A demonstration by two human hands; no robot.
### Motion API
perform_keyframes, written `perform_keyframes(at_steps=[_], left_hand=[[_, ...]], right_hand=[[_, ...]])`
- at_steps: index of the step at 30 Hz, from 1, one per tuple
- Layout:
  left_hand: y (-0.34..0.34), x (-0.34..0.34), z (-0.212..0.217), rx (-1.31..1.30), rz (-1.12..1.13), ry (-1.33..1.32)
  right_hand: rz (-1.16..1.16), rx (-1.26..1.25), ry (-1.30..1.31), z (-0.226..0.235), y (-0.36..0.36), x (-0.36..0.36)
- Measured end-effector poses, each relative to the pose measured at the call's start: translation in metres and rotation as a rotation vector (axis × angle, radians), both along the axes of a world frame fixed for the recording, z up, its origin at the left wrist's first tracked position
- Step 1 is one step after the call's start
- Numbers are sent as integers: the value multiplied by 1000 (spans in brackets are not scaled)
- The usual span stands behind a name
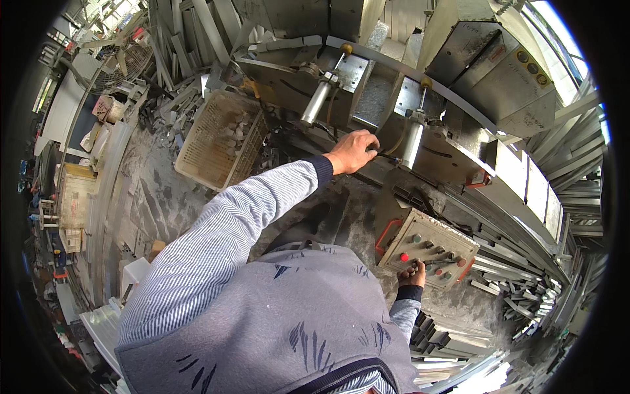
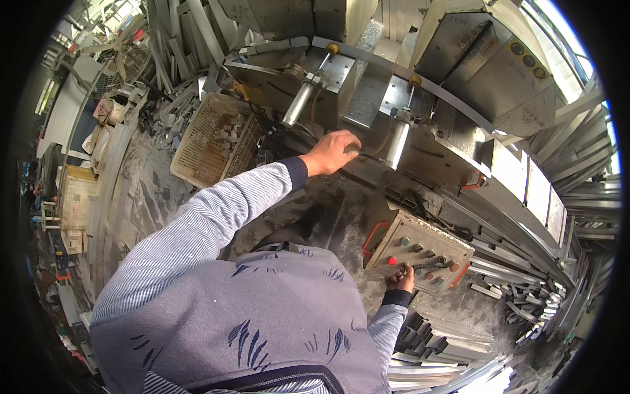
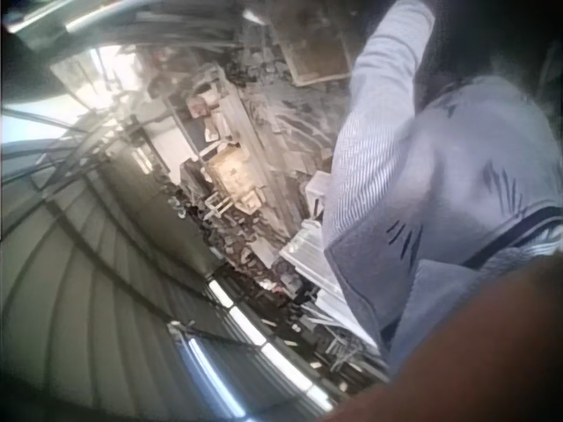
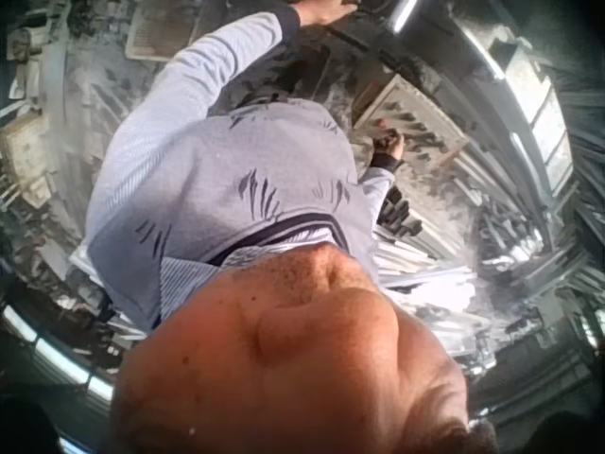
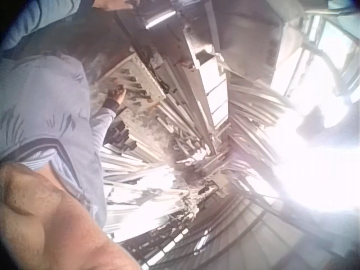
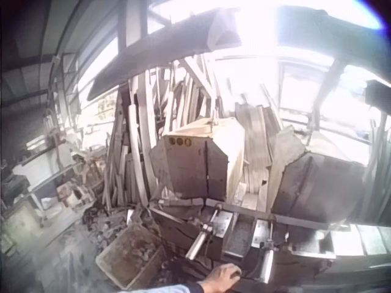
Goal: The person operates a metal cutting machine in a workshop. They repeatedly place metal profiles into the machine, press buttons on the control panel to cut, and remove the cut pieces.
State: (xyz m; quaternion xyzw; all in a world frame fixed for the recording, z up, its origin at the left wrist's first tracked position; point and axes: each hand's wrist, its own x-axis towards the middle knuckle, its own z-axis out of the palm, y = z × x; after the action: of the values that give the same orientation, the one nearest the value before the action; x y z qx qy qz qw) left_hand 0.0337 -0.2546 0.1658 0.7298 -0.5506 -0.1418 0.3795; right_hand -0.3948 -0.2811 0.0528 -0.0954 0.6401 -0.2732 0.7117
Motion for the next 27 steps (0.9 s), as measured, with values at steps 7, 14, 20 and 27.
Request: perform_keyframes(at_steps=[7, 14, 20, 27], left_hand=[[-120, 91, 27, -62, 121, -304], [-204, 140, 11, -14, 92, -612], [-249, 158, -3, 195, 8, -653], [-259, 170, -16, 116, -16, -652]], right_hand=[[-52, 22, -39, -4, 0, -1], [-87, 60, 10, 0, -1, 0], [-91, 27, 88, 4, -1, 6], [-124, 70, 173, 10, -1, 14]])
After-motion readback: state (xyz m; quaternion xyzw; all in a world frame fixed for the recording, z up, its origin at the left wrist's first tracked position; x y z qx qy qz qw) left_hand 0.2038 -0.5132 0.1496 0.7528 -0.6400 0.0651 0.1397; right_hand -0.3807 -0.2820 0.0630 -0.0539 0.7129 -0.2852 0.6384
